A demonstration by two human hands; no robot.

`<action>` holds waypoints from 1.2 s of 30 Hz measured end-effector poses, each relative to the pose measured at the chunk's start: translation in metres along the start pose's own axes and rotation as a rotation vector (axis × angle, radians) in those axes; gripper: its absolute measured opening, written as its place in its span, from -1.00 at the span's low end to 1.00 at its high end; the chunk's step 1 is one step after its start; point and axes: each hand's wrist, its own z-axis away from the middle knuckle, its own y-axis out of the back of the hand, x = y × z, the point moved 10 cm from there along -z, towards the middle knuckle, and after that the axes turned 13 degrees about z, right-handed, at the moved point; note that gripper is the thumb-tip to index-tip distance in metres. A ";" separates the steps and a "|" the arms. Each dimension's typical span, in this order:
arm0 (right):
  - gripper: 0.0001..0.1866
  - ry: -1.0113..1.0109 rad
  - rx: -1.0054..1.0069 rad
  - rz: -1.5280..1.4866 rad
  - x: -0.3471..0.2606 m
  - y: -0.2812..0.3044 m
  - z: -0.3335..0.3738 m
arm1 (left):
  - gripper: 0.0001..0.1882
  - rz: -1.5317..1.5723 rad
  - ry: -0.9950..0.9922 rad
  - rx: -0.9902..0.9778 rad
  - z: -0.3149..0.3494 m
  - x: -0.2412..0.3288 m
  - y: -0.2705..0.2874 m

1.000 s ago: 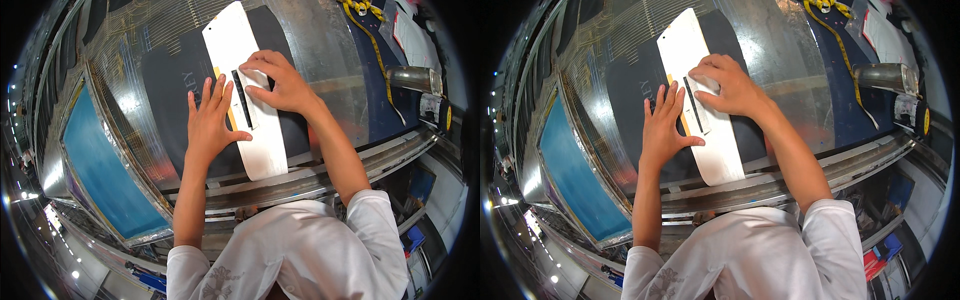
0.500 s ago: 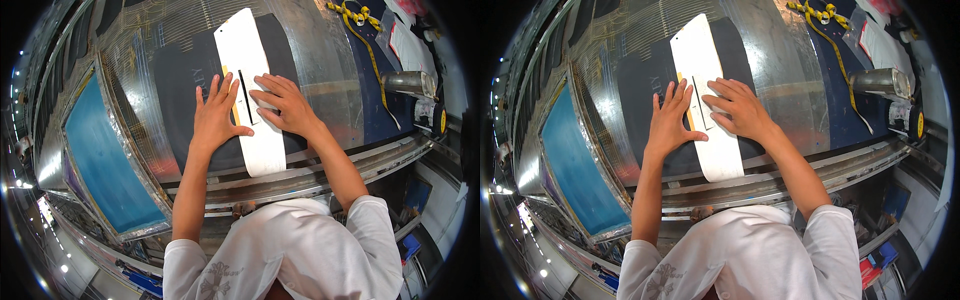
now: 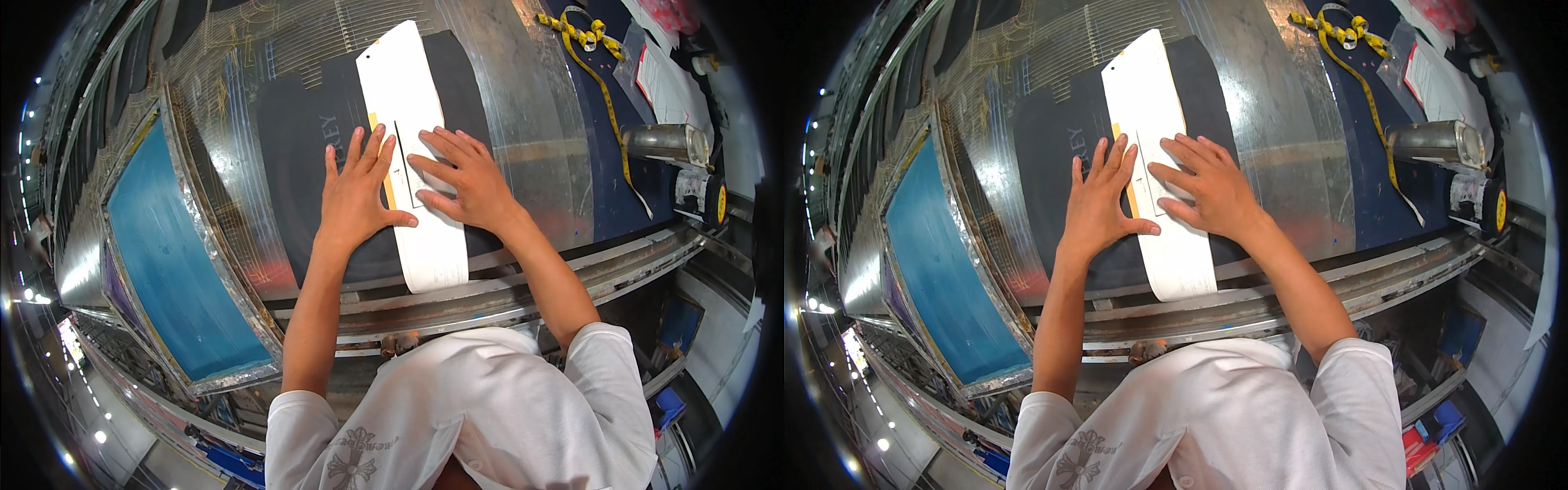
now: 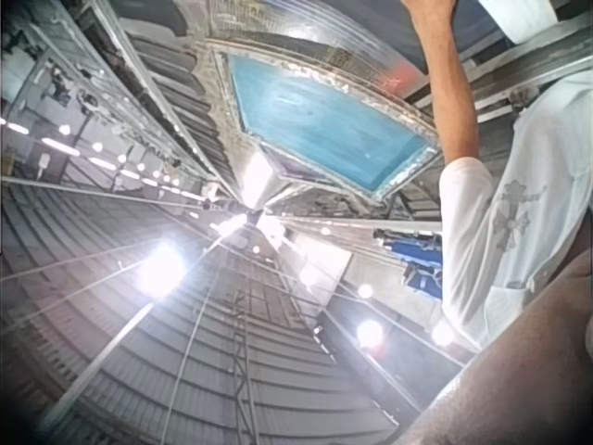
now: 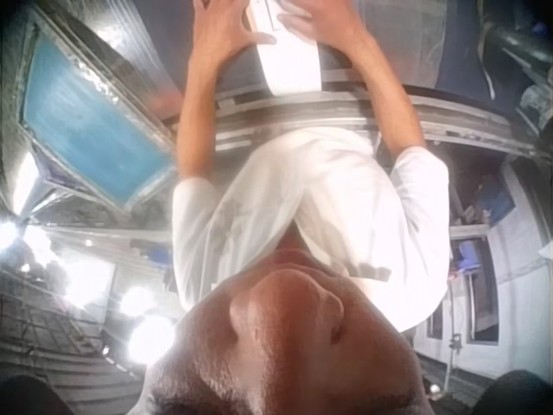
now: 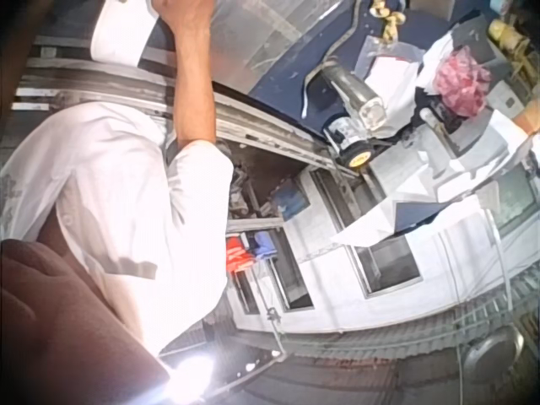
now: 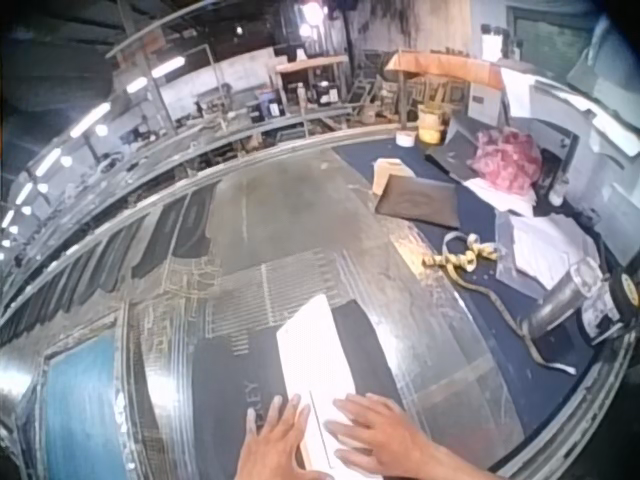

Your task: The person handles several large rectangular frames, moving them on a workbench. They then pick up a white curved object and a black rectangular piece, aligning and fitting the black piece into a slot on the white object. The person continues to adjust the fit of the black piece within the white object.

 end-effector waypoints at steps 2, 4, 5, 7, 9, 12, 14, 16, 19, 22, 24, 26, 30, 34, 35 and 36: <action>-0.45 -0.009 -0.001 0.077 -0.006 -0.002 0.001 | 0.46 -0.006 0.006 -0.014 0.000 -0.001 -0.001; -0.40 -0.019 0.011 0.101 -0.008 -0.002 0.001 | 0.45 -0.005 0.006 -0.017 0.000 -0.001 -0.001; -0.39 -0.012 0.016 0.115 -0.009 -0.002 0.002 | 0.45 -0.003 0.004 -0.015 0.000 0.000 -0.001; -0.38 0.003 0.023 0.140 -0.009 -0.002 0.002 | 0.44 0.000 -0.003 -0.011 0.000 0.001 0.002; -0.38 0.018 0.025 0.161 -0.009 -0.001 0.003 | 0.43 0.011 -0.013 -0.014 0.001 0.003 0.005; -0.39 0.029 0.053 0.163 -0.010 0.001 0.004 | 0.19 0.087 0.001 -0.043 0.000 0.004 0.011; -0.38 0.028 0.019 0.167 -0.009 -0.002 0.005 | -0.09 0.070 -0.040 0.123 -0.002 0.010 0.031; -0.39 0.024 0.043 0.161 -0.010 -0.001 0.004 | -0.33 0.168 -0.052 0.150 -0.007 0.010 0.038; -0.39 0.039 0.057 0.140 -0.009 -0.001 0.006 | -0.53 0.400 -0.097 0.064 -0.017 0.015 0.029; -0.39 0.029 0.061 0.125 -0.005 -0.004 0.008 | -0.61 0.354 -0.205 0.138 -0.019 0.030 0.027; -0.40 0.061 0.099 0.104 -0.005 -0.004 0.009 | -0.62 0.282 -0.228 0.134 -0.026 0.035 0.023; -0.41 0.075 0.154 0.103 -0.006 -0.002 0.012 | -0.62 0.236 -0.208 0.095 -0.029 0.036 0.020; -0.44 0.074 0.062 -0.027 0.001 -0.007 0.013 | -0.58 0.143 -0.170 0.007 -0.030 0.047 0.017; -0.51 -0.023 0.041 -0.232 0.019 0.001 0.022 | -0.30 0.024 -0.175 -0.066 -0.027 0.060 0.014; -0.53 -0.039 0.124 -0.236 0.024 0.013 0.029 | -0.14 0.024 -0.158 -0.055 -0.027 0.061 0.014; -0.55 -0.081 0.137 -0.235 0.030 0.019 0.038 | -0.10 0.002 -0.176 -0.060 -0.026 0.063 0.013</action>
